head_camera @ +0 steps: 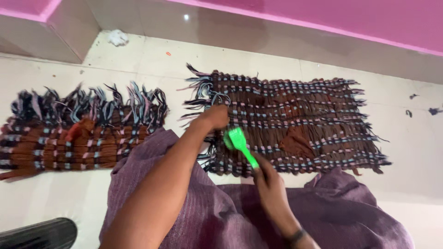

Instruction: The person cleans two small woven rugs on the floor using a green brush to scrub away debris and lint.

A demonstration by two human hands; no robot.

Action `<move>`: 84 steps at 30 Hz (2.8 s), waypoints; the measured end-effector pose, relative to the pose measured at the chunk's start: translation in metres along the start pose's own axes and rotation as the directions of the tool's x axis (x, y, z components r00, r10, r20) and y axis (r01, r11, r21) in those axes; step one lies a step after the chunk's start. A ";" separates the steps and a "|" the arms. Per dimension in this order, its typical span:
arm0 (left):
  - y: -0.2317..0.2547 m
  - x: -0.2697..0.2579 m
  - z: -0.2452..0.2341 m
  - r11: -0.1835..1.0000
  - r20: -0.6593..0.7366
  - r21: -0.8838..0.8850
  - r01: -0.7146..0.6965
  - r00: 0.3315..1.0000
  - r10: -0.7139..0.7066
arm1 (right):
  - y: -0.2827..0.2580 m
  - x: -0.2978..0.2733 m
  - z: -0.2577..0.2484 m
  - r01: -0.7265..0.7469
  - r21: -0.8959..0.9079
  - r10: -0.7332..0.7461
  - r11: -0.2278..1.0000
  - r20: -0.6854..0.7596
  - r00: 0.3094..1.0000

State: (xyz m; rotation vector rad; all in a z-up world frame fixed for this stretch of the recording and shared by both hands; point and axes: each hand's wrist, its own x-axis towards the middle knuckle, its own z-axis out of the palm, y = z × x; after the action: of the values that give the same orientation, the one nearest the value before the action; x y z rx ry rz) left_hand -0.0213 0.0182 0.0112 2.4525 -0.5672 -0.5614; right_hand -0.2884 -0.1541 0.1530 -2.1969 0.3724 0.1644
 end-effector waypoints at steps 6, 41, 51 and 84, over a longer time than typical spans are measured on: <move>-0.006 -0.017 0.002 0.992 0.149 -0.115 0.044 0.988 -0.026 | -0.014 -0.012 0.033 0.038 -0.202 -0.022 0.979 0.080 0.997; -0.001 -0.036 -0.052 0.974 -0.362 -0.192 0.117 0.914 -0.181 | -0.099 0.166 0.033 0.360 -0.069 -0.367 0.930 -0.188 0.911; 0.008 -0.040 -0.047 0.923 -0.019 -0.036 0.384 0.923 -0.384 | -0.082 0.179 0.076 0.106 -0.061 -0.107 0.993 -0.010 0.994; -0.002 -0.025 -0.043 0.962 -0.381 -0.273 0.015 0.916 -0.123 | -0.061 0.088 0.017 0.388 -0.074 -0.395 0.919 -0.164 0.904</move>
State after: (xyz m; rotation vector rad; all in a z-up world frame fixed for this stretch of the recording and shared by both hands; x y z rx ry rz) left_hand -0.0194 0.0502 0.0495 2.2460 -0.2213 -0.1417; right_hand -0.1851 -0.1240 0.1672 -2.2829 0.0156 -0.2481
